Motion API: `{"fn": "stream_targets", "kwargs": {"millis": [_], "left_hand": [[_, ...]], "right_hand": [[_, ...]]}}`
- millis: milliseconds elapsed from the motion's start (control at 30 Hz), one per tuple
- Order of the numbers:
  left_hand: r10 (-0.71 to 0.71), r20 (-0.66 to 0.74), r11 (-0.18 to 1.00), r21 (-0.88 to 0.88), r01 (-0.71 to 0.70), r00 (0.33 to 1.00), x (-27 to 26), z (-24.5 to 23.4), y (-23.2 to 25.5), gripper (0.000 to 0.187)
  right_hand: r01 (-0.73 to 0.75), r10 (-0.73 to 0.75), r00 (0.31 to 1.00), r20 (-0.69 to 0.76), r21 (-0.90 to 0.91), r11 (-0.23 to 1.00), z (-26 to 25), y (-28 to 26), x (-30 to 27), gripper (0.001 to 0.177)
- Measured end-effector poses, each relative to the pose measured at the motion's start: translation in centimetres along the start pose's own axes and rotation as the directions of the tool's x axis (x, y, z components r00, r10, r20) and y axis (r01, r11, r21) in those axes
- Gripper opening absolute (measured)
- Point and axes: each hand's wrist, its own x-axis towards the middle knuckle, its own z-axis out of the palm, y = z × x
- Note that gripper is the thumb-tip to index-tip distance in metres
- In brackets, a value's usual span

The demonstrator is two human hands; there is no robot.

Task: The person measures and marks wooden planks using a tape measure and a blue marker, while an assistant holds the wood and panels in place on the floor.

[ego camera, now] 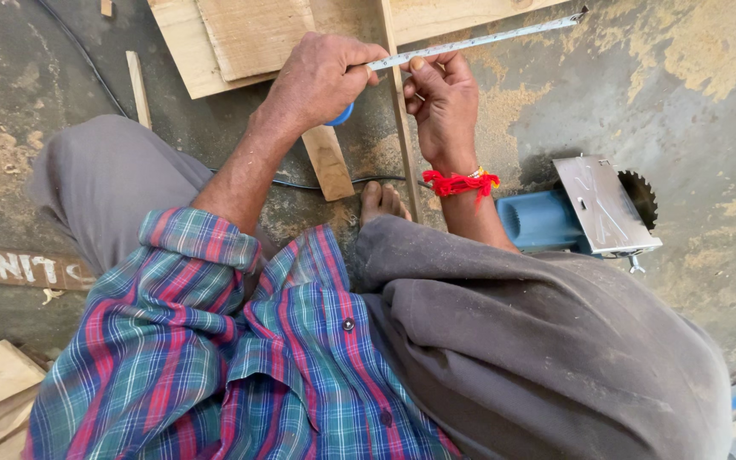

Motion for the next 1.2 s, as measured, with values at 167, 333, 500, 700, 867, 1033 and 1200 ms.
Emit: {"fn": "stream_targets", "kwargs": {"millis": [167,333,500,700,867,1033,1200], "left_hand": [[0.034,-0.023,0.999,-0.009,-0.034,0.999,0.0,0.1,-0.1,0.036],[0.079,-0.038,0.997,-0.017,-0.08,0.996,-0.1,0.0,-0.3,0.035],[0.052,-0.026,0.998,-0.024,-0.053,0.998,-0.1,-0.1,-0.2,0.034],[0.054,-0.034,0.998,-0.023,-0.055,0.998,-0.1,0.0,-0.4,0.033],[0.055,-0.023,0.998,-0.016,-0.056,0.998,-0.1,0.1,-0.9,0.034],[0.057,-0.035,0.998,0.017,-0.057,0.998,0.0,0.6,-1.2,0.034],[0.073,-0.038,0.997,0.029,-0.072,0.997,0.0,0.6,-1.2,0.033]], "right_hand": [[0.002,-0.002,1.0,-0.004,-0.012,1.0,0.0,0.0,0.0,0.007],[-0.006,0.006,1.0,-0.001,0.004,1.0,0.0,0.1,0.0,0.008],[-0.014,0.014,1.0,0.004,0.004,1.0,0.0,0.1,0.0,0.008],[-0.013,0.013,1.0,0.008,-0.005,1.0,0.0,0.1,0.0,0.008],[-0.017,0.017,1.0,0.006,-0.012,1.0,0.1,0.1,-0.1,0.008],[-0.009,0.009,1.0,0.004,-0.026,1.0,0.2,-0.1,-0.2,0.007],[-0.014,0.014,1.0,0.016,-0.007,1.0,0.1,-0.1,-0.1,0.007]]}}
